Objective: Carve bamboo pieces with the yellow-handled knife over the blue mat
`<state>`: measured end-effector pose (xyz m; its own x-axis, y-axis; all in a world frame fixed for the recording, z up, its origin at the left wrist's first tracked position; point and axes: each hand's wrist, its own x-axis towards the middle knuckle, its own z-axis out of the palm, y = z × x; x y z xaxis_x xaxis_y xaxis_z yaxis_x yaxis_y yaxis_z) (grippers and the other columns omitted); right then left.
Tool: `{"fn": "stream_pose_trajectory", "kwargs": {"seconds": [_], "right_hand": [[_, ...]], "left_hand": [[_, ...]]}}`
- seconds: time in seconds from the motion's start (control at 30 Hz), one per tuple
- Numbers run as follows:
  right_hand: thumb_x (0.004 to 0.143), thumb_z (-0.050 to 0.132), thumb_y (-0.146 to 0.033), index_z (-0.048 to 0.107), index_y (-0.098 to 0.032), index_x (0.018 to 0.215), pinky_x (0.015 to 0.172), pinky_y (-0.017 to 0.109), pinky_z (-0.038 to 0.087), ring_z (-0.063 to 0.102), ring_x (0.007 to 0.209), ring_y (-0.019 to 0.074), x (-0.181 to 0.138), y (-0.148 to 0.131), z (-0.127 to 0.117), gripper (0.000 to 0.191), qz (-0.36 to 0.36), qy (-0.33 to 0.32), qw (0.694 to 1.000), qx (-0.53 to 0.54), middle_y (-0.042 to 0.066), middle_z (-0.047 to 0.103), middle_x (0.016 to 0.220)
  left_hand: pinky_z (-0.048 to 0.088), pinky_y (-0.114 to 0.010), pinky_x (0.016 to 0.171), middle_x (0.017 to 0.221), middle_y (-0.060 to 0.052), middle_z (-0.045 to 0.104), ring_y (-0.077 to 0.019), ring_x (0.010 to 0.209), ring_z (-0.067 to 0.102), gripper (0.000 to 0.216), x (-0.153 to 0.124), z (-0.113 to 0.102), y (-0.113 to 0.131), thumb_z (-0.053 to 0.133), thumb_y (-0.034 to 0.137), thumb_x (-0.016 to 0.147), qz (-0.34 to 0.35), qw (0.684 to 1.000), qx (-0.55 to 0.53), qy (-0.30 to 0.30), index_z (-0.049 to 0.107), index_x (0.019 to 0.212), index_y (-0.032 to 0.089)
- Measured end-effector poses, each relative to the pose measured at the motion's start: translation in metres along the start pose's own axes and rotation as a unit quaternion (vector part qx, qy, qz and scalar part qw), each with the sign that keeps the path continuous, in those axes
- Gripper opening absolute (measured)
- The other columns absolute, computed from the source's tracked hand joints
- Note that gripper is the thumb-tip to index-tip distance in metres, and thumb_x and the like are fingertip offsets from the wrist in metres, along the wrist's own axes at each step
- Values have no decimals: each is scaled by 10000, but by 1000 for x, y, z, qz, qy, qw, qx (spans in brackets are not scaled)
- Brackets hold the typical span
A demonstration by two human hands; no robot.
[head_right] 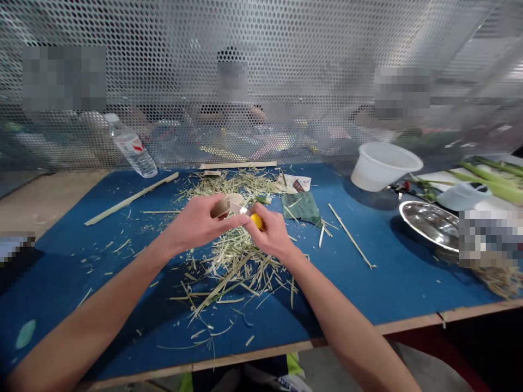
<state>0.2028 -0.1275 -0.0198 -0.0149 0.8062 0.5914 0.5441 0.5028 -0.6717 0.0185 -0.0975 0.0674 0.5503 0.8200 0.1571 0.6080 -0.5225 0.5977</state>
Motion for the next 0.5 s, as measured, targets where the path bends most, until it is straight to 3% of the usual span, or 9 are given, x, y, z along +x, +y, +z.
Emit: {"fn": "stream_pose_trajectory", "kwargs": {"seconds": [0.17,0.33,0.5], "right_hand": [[914,537,-432,451,-225,743,495,238,273,336,479,81,0,-1,-2,282,-6,14,998,-54,-72,391,539],[918,536,-443,447,-232,736,491,248,267,335,467,88,-1,-15,10,292,43,77,994,-60,-70,385,529],[969,459,-506,404,-239,701,498,260,291,371,505,104,4,-16,14,381,123,129,984,21,-47,411,560]], "left_hand": [[249,-268,498,596,47,385,-101,552,323,442,1,2,-2,640,542,792,-11,999,-51,5,391,638,212],[235,-262,491,597,52,351,-94,549,289,440,-2,0,5,662,532,777,-39,994,-99,29,404,627,208],[224,-276,483,558,45,356,-100,539,284,459,-5,-3,12,644,547,784,-46,991,-55,111,396,594,210]]}}
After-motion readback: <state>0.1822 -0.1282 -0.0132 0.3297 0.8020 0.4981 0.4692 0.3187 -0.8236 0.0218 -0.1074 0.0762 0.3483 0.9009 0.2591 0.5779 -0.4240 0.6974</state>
